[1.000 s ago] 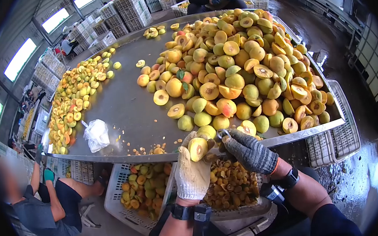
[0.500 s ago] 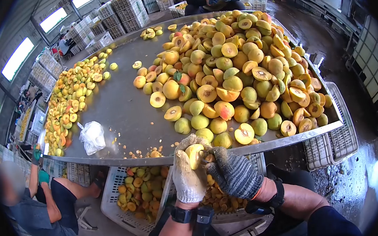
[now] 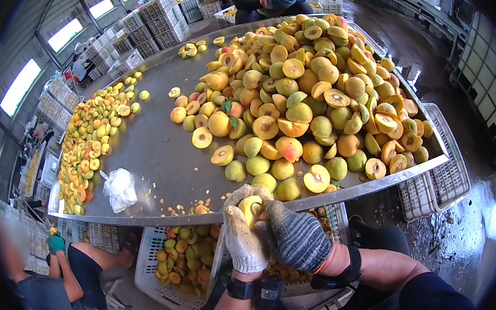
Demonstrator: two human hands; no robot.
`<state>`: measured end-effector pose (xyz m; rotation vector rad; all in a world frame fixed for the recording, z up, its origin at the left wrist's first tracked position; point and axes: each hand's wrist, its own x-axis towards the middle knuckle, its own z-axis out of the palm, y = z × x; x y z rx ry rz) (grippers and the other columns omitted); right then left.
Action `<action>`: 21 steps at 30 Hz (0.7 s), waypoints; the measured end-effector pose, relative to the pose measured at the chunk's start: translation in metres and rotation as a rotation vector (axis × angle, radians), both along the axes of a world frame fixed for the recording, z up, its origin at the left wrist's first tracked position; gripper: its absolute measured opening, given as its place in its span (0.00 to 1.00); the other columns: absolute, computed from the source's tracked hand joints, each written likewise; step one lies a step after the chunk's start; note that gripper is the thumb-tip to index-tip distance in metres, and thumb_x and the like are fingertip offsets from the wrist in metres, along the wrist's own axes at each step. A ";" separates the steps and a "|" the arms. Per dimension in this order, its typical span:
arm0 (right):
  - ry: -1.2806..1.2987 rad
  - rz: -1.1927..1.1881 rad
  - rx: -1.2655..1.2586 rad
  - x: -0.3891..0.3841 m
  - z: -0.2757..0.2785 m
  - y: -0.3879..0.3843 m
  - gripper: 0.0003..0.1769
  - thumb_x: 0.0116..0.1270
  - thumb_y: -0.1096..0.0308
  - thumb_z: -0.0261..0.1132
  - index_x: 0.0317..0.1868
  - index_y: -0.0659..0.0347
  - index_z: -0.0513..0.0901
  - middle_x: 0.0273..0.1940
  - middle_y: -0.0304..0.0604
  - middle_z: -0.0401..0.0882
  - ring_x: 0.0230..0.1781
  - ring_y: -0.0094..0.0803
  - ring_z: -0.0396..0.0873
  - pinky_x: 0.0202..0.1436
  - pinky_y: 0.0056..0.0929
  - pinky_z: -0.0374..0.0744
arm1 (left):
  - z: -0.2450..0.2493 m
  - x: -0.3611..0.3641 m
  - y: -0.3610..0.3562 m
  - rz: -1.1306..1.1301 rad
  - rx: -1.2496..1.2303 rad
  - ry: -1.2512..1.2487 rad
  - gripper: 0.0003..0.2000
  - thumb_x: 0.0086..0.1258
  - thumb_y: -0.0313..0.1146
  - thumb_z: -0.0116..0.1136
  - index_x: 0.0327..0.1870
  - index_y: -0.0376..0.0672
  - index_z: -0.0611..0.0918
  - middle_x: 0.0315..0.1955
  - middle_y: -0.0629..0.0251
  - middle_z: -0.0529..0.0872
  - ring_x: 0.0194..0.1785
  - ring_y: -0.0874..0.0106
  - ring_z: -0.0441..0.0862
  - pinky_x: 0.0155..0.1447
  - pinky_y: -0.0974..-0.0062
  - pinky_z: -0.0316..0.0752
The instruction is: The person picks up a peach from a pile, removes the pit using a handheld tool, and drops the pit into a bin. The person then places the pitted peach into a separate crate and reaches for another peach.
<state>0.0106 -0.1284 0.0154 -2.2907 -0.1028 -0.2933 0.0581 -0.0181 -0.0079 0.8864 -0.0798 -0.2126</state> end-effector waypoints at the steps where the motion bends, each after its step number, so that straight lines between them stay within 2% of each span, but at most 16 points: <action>1: 0.008 0.004 -0.032 0.000 -0.002 0.001 0.22 0.73 0.59 0.61 0.56 0.70 0.74 0.31 0.57 0.82 0.29 0.53 0.83 0.31 0.47 0.79 | -0.001 0.000 0.000 0.001 0.001 -0.019 0.24 0.82 0.54 0.46 0.62 0.41 0.75 0.55 0.59 0.81 0.57 0.67 0.79 0.65 0.65 0.77; 3: 0.023 0.015 -0.097 0.000 -0.002 0.002 0.21 0.72 0.60 0.62 0.56 0.69 0.74 0.29 0.54 0.81 0.26 0.50 0.82 0.29 0.44 0.78 | -0.004 0.002 0.001 0.007 0.001 -0.056 0.25 0.83 0.54 0.45 0.63 0.38 0.74 0.56 0.58 0.81 0.58 0.67 0.80 0.64 0.65 0.77; 6: 0.165 0.089 -0.102 0.001 0.013 -0.005 0.20 0.71 0.58 0.64 0.51 0.67 0.75 0.28 0.54 0.81 0.27 0.50 0.83 0.31 0.44 0.79 | -0.004 0.006 0.003 0.048 0.067 -0.058 0.23 0.84 0.51 0.45 0.58 0.37 0.77 0.52 0.60 0.83 0.54 0.68 0.81 0.62 0.67 0.78; 9: 0.180 0.254 -0.104 0.010 0.013 -0.023 0.15 0.70 0.64 0.62 0.48 0.70 0.78 0.30 0.59 0.83 0.31 0.57 0.84 0.34 0.49 0.80 | 0.001 0.013 0.013 -0.029 0.286 -0.111 0.21 0.84 0.48 0.46 0.53 0.36 0.80 0.46 0.63 0.85 0.49 0.70 0.83 0.59 0.69 0.78; 10: 0.234 0.282 -0.043 0.014 0.020 -0.029 0.13 0.68 0.66 0.63 0.45 0.70 0.80 0.29 0.60 0.82 0.31 0.56 0.84 0.34 0.49 0.80 | 0.000 0.016 0.012 -0.040 0.369 -0.081 0.19 0.84 0.45 0.45 0.53 0.37 0.80 0.42 0.62 0.87 0.46 0.69 0.84 0.55 0.71 0.79; 13: 0.209 0.452 -0.076 0.022 0.006 -0.042 0.14 0.68 0.66 0.64 0.44 0.71 0.80 0.29 0.61 0.82 0.31 0.55 0.84 0.34 0.49 0.80 | -0.002 0.020 0.018 -0.146 0.668 -0.103 0.19 0.84 0.45 0.46 0.50 0.37 0.82 0.42 0.62 0.87 0.45 0.71 0.84 0.53 0.72 0.80; 14: 0.203 0.443 -0.023 0.021 0.006 -0.044 0.15 0.71 0.63 0.63 0.44 0.71 0.80 0.29 0.62 0.81 0.30 0.55 0.83 0.34 0.49 0.79 | -0.004 0.020 0.017 -0.165 0.663 -0.082 0.22 0.85 0.49 0.44 0.52 0.36 0.82 0.45 0.61 0.86 0.47 0.71 0.84 0.55 0.72 0.79; 17: 0.227 0.156 0.056 0.010 -0.008 -0.026 0.18 0.74 0.59 0.61 0.48 0.70 0.79 0.28 0.61 0.81 0.30 0.56 0.82 0.34 0.49 0.78 | 0.011 0.015 0.007 -0.119 0.443 -0.035 0.28 0.84 0.54 0.41 0.57 0.35 0.81 0.50 0.59 0.86 0.52 0.70 0.83 0.58 0.71 0.79; 18: 0.165 0.173 0.121 0.007 -0.020 -0.027 0.19 0.76 0.57 0.60 0.50 0.69 0.77 0.28 0.61 0.80 0.31 0.57 0.82 0.35 0.49 0.78 | 0.006 0.018 0.013 -0.168 0.447 -0.078 0.33 0.83 0.59 0.39 0.61 0.34 0.80 0.56 0.56 0.84 0.57 0.68 0.82 0.61 0.69 0.79; 20: 0.015 0.241 0.214 0.007 -0.037 -0.027 0.19 0.76 0.58 0.60 0.50 0.69 0.75 0.29 0.61 0.80 0.32 0.58 0.82 0.35 0.49 0.78 | 0.006 0.023 0.023 -0.290 0.418 -0.197 0.32 0.83 0.58 0.41 0.63 0.33 0.79 0.55 0.56 0.85 0.58 0.69 0.81 0.63 0.71 0.76; 21: 0.027 0.246 0.229 0.006 -0.035 -0.027 0.18 0.77 0.59 0.59 0.51 0.69 0.75 0.29 0.61 0.81 0.32 0.58 0.82 0.35 0.49 0.78 | 0.007 0.024 0.026 -0.352 0.405 -0.255 0.31 0.83 0.57 0.43 0.64 0.33 0.79 0.55 0.56 0.86 0.59 0.69 0.81 0.64 0.71 0.75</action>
